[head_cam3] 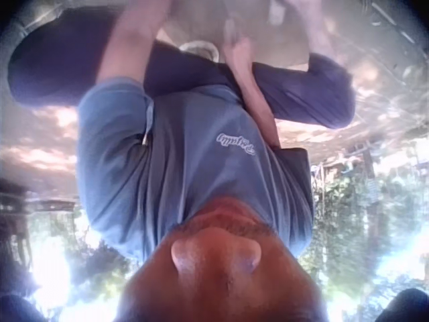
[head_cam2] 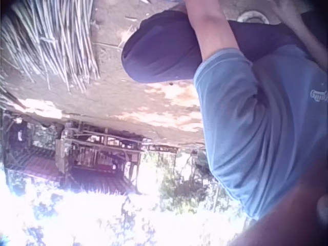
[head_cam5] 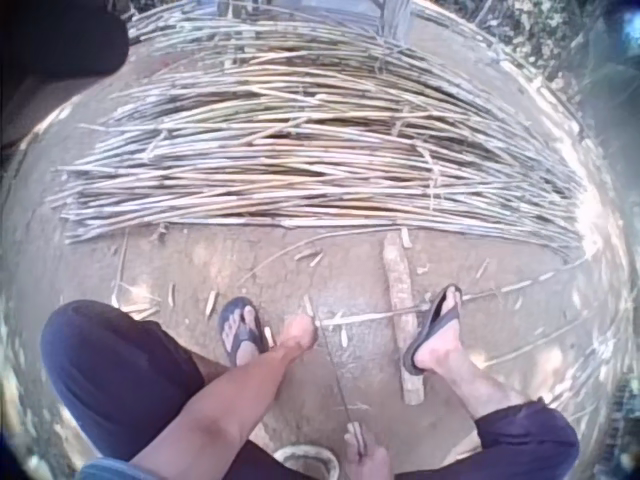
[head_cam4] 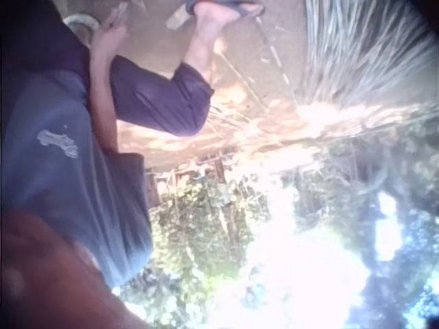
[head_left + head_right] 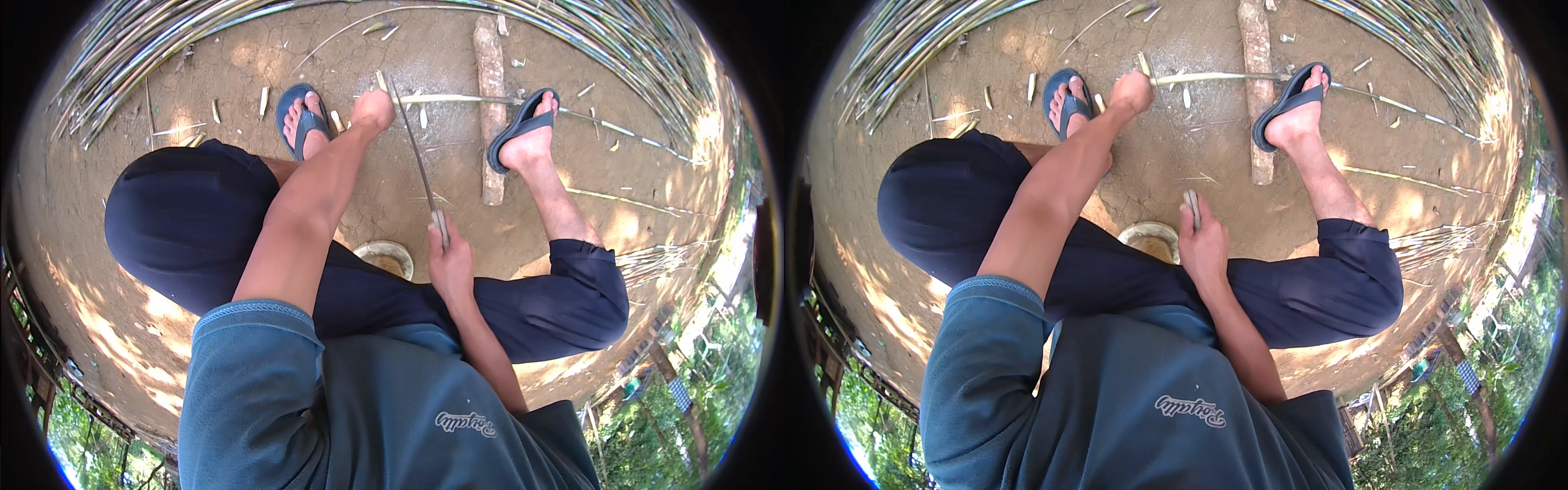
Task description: The person sits on the ground and uses a machete to split long bamboo stalks into thin strips. They repeatedly pick up stalks, position them on a wooden block, and strike them with the machete to create uniform strips, which are then placed in a pile.
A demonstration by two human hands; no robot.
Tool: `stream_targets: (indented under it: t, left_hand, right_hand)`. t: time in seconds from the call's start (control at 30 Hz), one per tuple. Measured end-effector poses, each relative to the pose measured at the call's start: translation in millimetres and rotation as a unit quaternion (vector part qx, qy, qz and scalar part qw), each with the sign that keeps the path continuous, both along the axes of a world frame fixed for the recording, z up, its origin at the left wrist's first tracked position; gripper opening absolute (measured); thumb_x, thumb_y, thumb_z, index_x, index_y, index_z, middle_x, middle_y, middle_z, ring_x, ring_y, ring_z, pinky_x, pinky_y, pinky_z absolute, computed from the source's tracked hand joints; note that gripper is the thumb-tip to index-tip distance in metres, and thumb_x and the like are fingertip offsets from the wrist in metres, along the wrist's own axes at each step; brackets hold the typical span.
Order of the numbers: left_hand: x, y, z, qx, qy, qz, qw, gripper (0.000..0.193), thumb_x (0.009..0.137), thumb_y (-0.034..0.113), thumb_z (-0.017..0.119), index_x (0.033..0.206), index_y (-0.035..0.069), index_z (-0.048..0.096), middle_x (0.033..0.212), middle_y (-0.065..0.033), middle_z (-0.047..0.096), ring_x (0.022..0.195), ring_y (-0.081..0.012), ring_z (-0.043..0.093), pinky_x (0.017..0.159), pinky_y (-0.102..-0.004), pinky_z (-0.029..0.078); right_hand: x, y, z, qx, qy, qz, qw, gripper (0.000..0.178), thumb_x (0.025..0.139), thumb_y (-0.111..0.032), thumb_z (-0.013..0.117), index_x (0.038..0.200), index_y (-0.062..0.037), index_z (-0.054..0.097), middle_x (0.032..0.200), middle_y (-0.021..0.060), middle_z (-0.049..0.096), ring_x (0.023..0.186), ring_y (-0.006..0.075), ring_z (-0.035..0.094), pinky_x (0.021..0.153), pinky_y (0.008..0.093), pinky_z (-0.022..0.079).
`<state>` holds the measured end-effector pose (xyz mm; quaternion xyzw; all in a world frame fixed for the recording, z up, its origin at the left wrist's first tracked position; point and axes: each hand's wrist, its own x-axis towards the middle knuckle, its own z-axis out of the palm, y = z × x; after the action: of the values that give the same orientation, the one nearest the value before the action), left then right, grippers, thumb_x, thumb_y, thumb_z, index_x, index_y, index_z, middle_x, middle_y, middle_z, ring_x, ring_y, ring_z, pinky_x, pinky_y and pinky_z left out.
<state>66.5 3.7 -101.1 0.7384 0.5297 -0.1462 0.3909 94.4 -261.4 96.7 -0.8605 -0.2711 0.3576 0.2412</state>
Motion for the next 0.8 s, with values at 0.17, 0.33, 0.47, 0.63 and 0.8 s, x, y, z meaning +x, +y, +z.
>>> stream_targets:
  t: [0.17, 0.33, 0.47, 0.63, 0.8]
  left_hand:
    - [3, 8, 4, 0.001, -0.01, -0.002, 1.0, 0.024, 0.08, 0.014, 0.06, 0.096, 0.0, 0.071, 0.103, -0.0227, 0.068, 0.099, -0.0375, 0.066, 0.088, -0.0436, 0.053]
    - [4, 14, -2, 0.006, -0.004, 0.026, 1.0, 0.024, 0.079, 0.013, 0.06, 0.097, 0.0, 0.071, 0.103, -0.0231, 0.068, 0.101, -0.0377, 0.065, 0.088, -0.0434, 0.053]
    - [-1, 3, 1, -0.008, -0.005, 0.011, 1.0, 0.025, 0.079, 0.014, 0.061, 0.098, 0.0, 0.071, 0.104, -0.023, 0.068, 0.101, -0.0378, 0.065, 0.089, -0.0432, 0.053]
    - [3, 17, 12, -0.009, -0.002, -0.02, 1.0, 0.027, 0.079, 0.012, 0.062, 0.102, 0.0, 0.07, 0.108, -0.0225, 0.067, 0.103, -0.0383, 0.065, 0.089, -0.0434, 0.053]
    - [0, 19, 27, -0.029, 0.01, 0.002, 1.0, 0.029, 0.08, 0.01, 0.06, 0.106, 0.0, 0.069, 0.115, -0.0223, 0.065, 0.11, -0.0362, 0.062, 0.094, -0.0432, 0.05]
  right_hand:
    - [10, 82, -35, -0.035, -0.008, 0.029, 0.999, 0.04, 0.095, -0.03, 0.052, 0.123, -0.0032, 0.06, 0.089, 0.0282, 0.066, 0.085, 0.0474, 0.063, 0.074, 0.0504, 0.051]
    - [10, 16, -20, 0.068, -0.019, 0.032, 0.997, 0.037, 0.095, -0.027, 0.054, 0.122, -0.0034, 0.06, 0.085, 0.0284, 0.065, 0.085, 0.0468, 0.064, 0.072, 0.0493, 0.051]
    - [9, 29, -3, -0.014, 0.027, 0.007, 1.0, 0.038, 0.095, -0.028, 0.054, 0.123, -0.0023, 0.06, 0.09, 0.0278, 0.065, 0.087, 0.0459, 0.064, 0.073, 0.0487, 0.051]
    - [17, 95, -38, -0.002, -0.023, 0.034, 0.999, 0.04, 0.096, -0.031, 0.053, 0.123, -0.0024, 0.059, 0.09, 0.0282, 0.066, 0.087, 0.0466, 0.064, 0.075, 0.0506, 0.05]
    - [11, 18, -5, 0.037, -0.008, 0.03, 0.999, 0.036, 0.095, -0.026, 0.054, 0.121, -0.0005, 0.059, 0.092, 0.028, 0.066, 0.089, 0.0468, 0.063, 0.074, 0.05, 0.051]
